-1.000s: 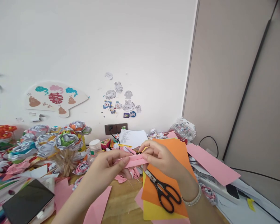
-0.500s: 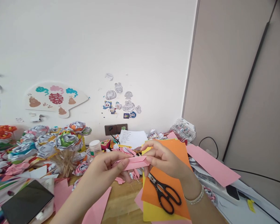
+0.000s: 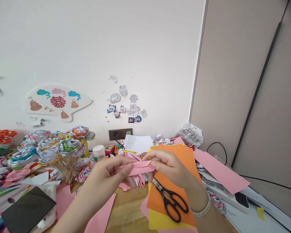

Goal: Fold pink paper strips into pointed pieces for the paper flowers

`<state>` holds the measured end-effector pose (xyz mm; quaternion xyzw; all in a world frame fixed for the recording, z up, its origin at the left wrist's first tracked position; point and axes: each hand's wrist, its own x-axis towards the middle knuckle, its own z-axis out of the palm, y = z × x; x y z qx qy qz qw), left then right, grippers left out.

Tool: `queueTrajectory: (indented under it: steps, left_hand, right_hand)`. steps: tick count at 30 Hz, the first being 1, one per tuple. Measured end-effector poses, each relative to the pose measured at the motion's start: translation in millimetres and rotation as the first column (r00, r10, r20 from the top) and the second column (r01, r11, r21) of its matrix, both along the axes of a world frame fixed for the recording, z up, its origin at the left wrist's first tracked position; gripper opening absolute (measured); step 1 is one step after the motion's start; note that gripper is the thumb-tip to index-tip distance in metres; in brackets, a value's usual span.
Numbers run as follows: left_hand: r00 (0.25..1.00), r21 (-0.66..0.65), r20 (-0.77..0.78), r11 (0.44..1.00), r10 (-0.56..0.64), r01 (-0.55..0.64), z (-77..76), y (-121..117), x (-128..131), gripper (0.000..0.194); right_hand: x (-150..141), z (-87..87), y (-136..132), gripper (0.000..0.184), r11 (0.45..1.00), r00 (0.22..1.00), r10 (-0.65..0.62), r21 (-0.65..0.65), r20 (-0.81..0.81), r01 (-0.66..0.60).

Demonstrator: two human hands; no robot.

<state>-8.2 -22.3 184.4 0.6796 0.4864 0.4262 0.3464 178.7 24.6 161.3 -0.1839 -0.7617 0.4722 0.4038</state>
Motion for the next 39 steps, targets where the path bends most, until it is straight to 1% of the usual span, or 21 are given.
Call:
queueTrajectory:
  steps: [6,9,11,12,14,17,21,25,29,32,36,39]
  left_hand:
    - [1.000,0.040,0.003,0.999,0.013,-0.013,-0.8,-0.1,0.2,0.018]
    - [0.999,0.064,0.005,0.997,0.049,-0.049,-0.7,-1.0,0.7,0.017]
    - [0.998,0.077,-0.013,0.995,0.069,-0.068,-0.4,-1.3,1.5,0.017]
    - [0.997,0.081,-0.024,0.995,0.068,-0.066,-0.3,-1.1,2.0,0.017]
    - [0.998,0.083,-0.038,0.995,0.052,-0.049,-0.5,-0.4,3.2,0.018]
    - [1.000,0.050,-0.018,0.999,0.016,-0.015,-1.1,1.4,4.0,0.020]
    - [0.998,-0.042,0.058,0.999,-0.027,0.030,-0.4,2.4,2.6,0.021]
    - [0.994,-0.064,0.103,0.997,-0.044,0.050,1.3,1.6,0.0,0.022]
    - [0.990,-0.065,0.136,0.997,-0.029,0.038,1.9,0.6,-0.5,0.024]
    - [0.988,-0.105,0.153,0.994,-0.017,0.034,2.3,0.0,0.9,0.024]
    - [0.982,-0.121,0.176,0.991,0.071,-0.050,2.8,0.5,1.9,0.023]
    - [0.985,-0.126,0.162,0.991,0.064,-0.044,2.9,2.4,0.4,0.023]
  right_hand:
    - [-6.2,-0.9,0.4,0.022,0.999,0.998,-0.032,-0.009,-0.063,0.032]
    - [-7.5,-3.1,0.2,0.024,0.999,0.997,-0.050,0.006,-0.054,0.050]
    - [-8.2,-4.2,-1.1,0.024,0.999,0.998,-0.036,0.009,-0.045,0.036]
    - [-8.5,-4.5,-2.0,0.024,0.999,0.999,-0.031,0.018,-0.032,0.031]
    - [-9.2,-4.6,-3.8,0.025,0.996,0.997,-0.075,0.057,0.009,0.074]
    - [-10.1,-3.4,-4.9,0.030,0.983,0.987,-0.156,0.109,0.049,0.150]
    - [-9.4,-2.4,-2.9,0.032,0.989,0.994,-0.104,0.107,0.032,0.100]
    - [-7.6,-2.3,-2.2,0.032,0.991,0.995,-0.092,0.101,0.028,0.089]
    - [-6.7,-1.2,-3.6,0.031,0.988,0.993,-0.105,0.115,0.055,0.099]
    - [-6.4,-1.0,-3.7,0.031,0.987,0.992,-0.113,0.120,0.062,0.105]
    - [-5.9,-2.4,-2.4,0.032,0.989,0.993,-0.110,0.105,0.053,0.104]
    - [-5.4,-3.1,-1.7,0.033,0.989,0.993,-0.110,0.104,0.050,0.105]
